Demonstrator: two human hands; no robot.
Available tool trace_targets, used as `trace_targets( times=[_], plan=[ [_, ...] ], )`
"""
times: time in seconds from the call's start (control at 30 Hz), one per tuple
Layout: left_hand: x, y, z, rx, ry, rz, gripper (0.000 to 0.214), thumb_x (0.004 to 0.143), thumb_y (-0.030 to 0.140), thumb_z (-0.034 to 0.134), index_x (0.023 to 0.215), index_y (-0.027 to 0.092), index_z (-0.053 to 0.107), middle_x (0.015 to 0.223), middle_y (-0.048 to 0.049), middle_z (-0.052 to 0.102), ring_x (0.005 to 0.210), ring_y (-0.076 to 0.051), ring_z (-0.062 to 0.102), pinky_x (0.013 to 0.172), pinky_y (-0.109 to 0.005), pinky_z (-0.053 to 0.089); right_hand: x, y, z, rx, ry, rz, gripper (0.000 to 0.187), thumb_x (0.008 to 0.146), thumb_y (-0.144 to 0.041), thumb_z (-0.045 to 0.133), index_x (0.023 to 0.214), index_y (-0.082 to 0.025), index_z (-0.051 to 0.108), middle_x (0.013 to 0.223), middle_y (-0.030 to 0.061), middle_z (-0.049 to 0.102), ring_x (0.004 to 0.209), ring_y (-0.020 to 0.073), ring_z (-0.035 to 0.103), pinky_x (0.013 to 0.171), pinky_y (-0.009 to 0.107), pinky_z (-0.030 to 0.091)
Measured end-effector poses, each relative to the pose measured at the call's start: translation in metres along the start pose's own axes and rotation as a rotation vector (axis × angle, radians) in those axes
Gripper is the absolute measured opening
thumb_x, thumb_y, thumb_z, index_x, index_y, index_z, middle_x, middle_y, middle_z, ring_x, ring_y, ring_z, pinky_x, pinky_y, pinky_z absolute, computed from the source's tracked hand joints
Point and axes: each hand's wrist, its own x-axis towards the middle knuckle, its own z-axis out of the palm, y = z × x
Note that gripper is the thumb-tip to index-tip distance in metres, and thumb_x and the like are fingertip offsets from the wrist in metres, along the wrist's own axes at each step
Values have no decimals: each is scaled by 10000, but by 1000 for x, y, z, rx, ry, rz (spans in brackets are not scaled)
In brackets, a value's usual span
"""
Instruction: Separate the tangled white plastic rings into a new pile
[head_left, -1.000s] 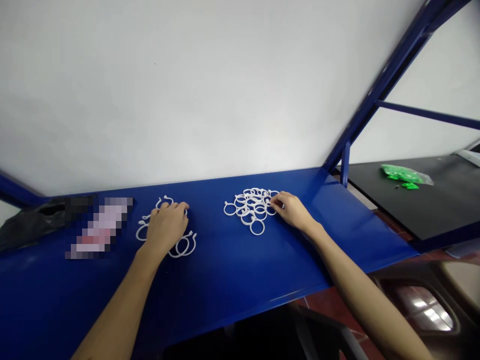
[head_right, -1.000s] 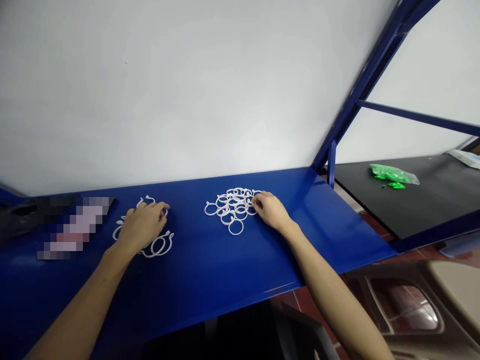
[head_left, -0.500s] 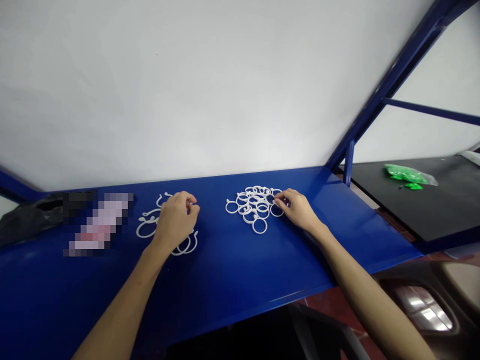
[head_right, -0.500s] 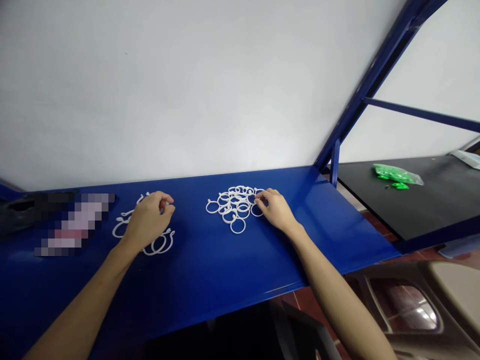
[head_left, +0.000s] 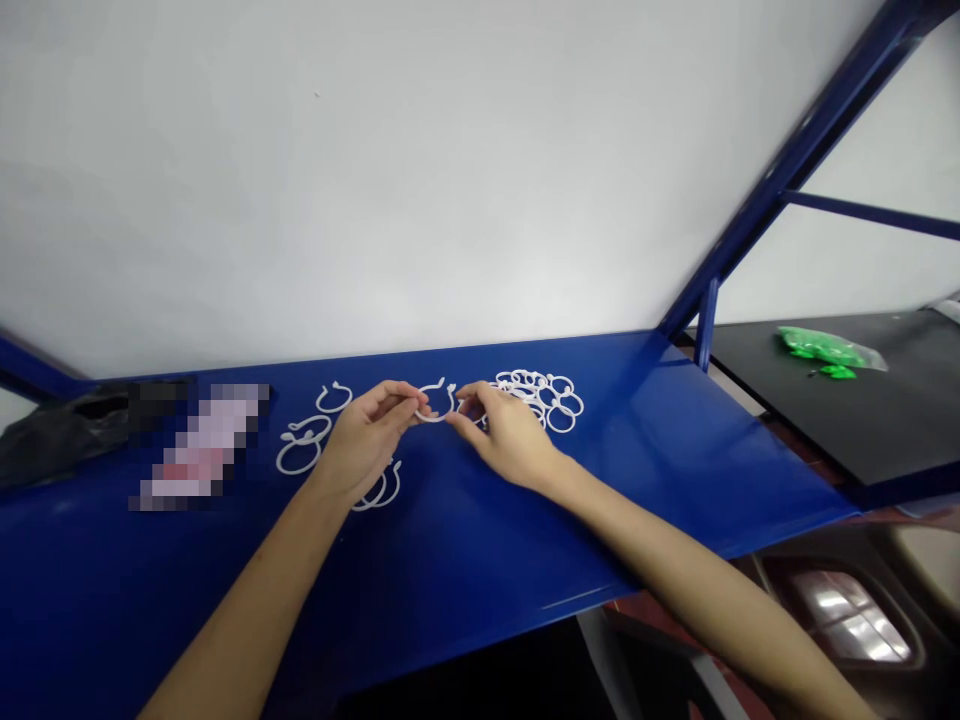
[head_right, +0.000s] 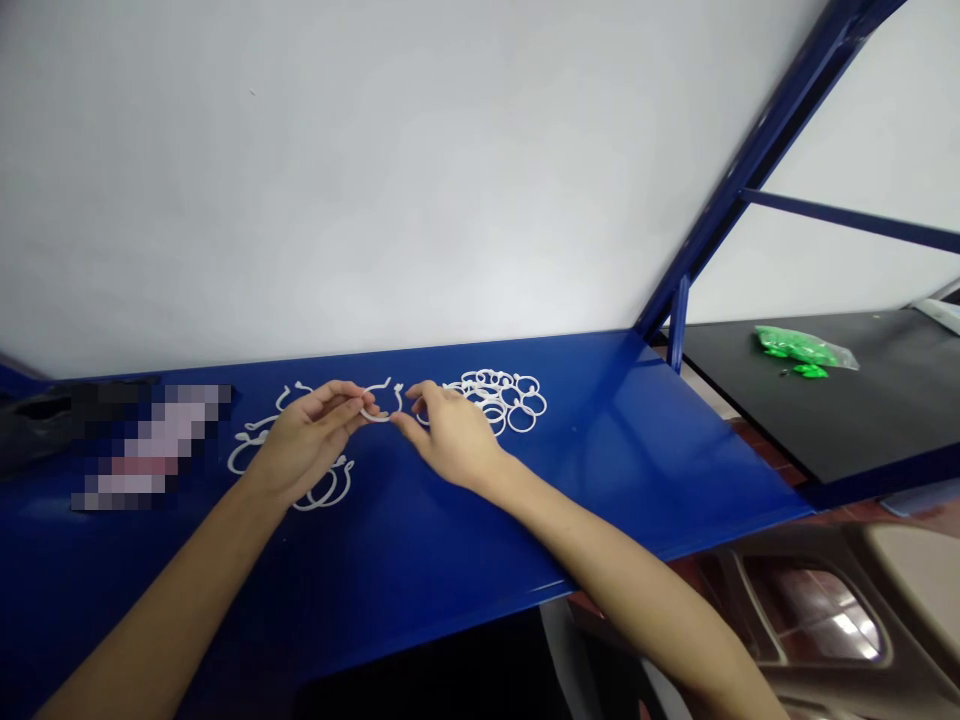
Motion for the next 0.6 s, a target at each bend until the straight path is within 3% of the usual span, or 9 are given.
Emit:
trace_targets(
  times=[0.17,0.23,0.33,0.4,0.5,0.6],
  plan=[
    [-7,-1,12,-11,-56,-19,272,757,349,787,906,196,618,820,-2,697,893,-178,695,935,-417,566,-4,6,25,245,123,75,144,983,-332,563,1060,-212,542,821,5,696,729,164,684,699,294,534],
    [-10,0,15,132,-83,-1,340,798,391,745,1058,216,612,840,3,704,891,-195,714,930,-442,571,-8,10,26,242,149,44,186,998,-311,530,1158,-218,523,797,-9,678,728,166,687,712,300,543],
    [-14,3,14,428,-101,71,392,873,460,655,1193,238,614,920,-17,737,895,-207,729,886,-391,569,-13,13,23,174,173,-12,272,1010,-284,498,1276,-229,510,800,-9,667,717,163,680,709,299,547],
    [-16,5,14,596,-73,142,356,904,498,604,1146,241,650,888,-17,758,853,-197,726,792,-321,555,-14,13,21,118,193,-84,255,1017,-271,491,1261,-238,557,871,18,693,769,168,686,744,307,550],
    [-19,7,16,792,-31,233,342,936,542,540,1010,240,682,752,12,757,632,-153,663,600,-257,476,-15,14,19,39,193,-231,246,1039,-258,457,1232,-240,609,974,57,699,859,176,678,791,315,544],
    [-22,5,21,896,-25,304,351,973,515,485,863,232,661,726,31,754,485,-112,567,547,-243,431,-17,17,18,-56,156,-305,290,1060,-237,399,1262,-217,605,895,58,662,782,166,637,716,288,522]
  ],
)
